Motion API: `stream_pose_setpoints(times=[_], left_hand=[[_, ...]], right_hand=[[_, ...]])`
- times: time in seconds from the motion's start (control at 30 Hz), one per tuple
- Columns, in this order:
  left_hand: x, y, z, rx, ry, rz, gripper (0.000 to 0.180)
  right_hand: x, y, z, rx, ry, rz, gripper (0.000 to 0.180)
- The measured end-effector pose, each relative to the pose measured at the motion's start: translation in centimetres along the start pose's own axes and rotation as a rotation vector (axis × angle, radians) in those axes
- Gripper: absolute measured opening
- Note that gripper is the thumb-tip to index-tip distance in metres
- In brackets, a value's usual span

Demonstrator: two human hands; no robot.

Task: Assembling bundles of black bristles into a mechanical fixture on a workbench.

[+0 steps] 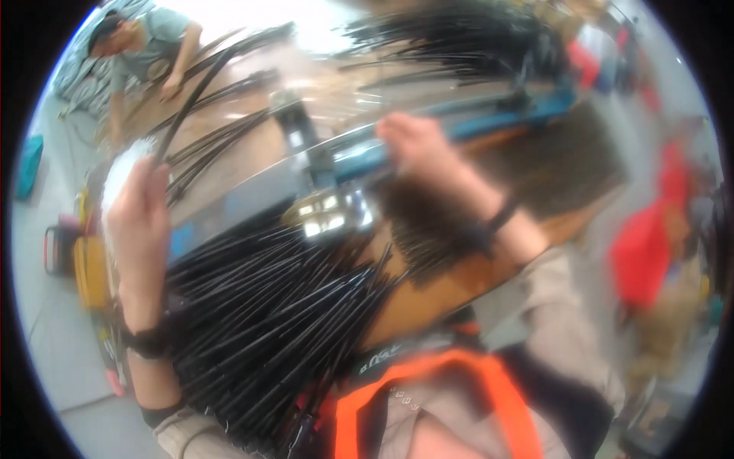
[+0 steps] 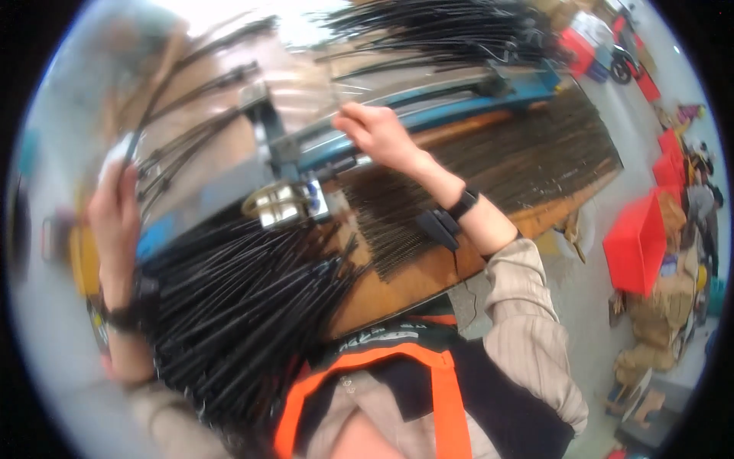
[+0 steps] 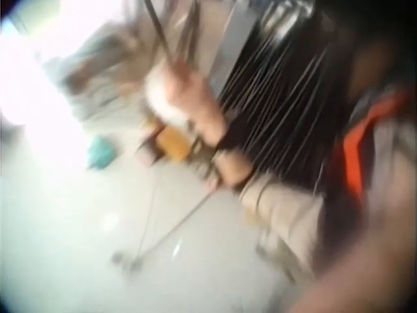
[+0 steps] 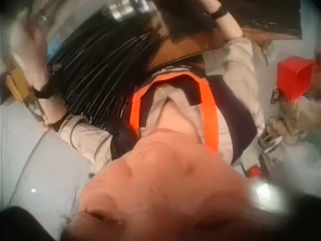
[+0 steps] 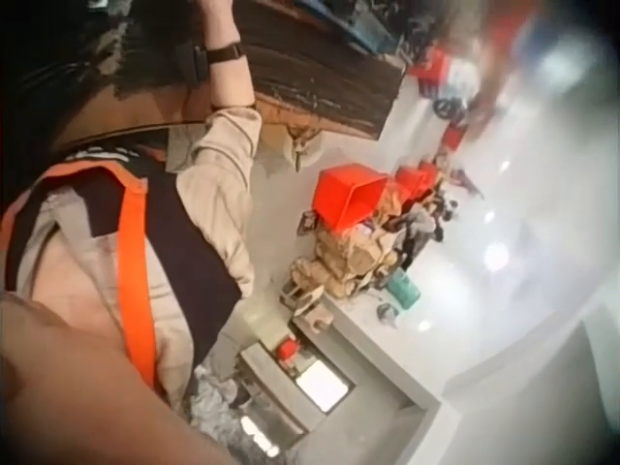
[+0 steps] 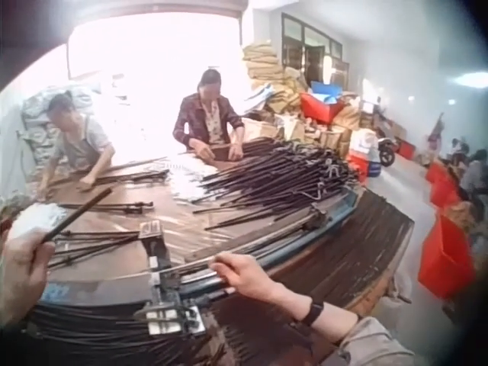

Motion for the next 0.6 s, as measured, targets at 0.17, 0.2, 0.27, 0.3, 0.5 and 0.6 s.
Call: stream_pose_setpoints(times=[0.17,0.2,0.27,0.3,0.5,0.6], left_hand=[[-1.6,0.4,-2.4,-0.054,-0.024,-0.092,0.019],[-2.0,0.9,-3.3,-0.087,-0.004,-0.079,0.019],[-2.7,1.8,-5.2,-0.139,0.013,-0.054,0.020],[-2.8,2.4,-6.1,-0.132,0.019,-0.046,0.020],[-1.5,3.0,-7.8,-0.192,0.047,-0.120,0.020],[-1.2,2.8,-7.4,-0.216,0.051,-0.151,0.021]], right_hand=[[6.9,5.6,5.2,-0.281,0.172,0.309,0.014],[7.4,5.8,5.5,-0.231,0.203,0.267,0.015],[8.6,6.2,5.9,-0.136,0.271,0.180,0.017],[9.1,6.4,6.0,-0.142,0.284,0.182,0.017],[11.2,7.3,7.3,-0.248,0.378,0.017,0.014],[12.2,8.7,7.2,-0.358,0.391,-0.160,0.010]])
Point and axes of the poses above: each hand's wrist, its own z-axis towards the middle knuckle, its own x-axis out of the palm, y = z × x, the point moved 2 cm from there along z, towards the middle knuckle, and after that the axes turned 9 degrees about x, right-handed, at the moved point
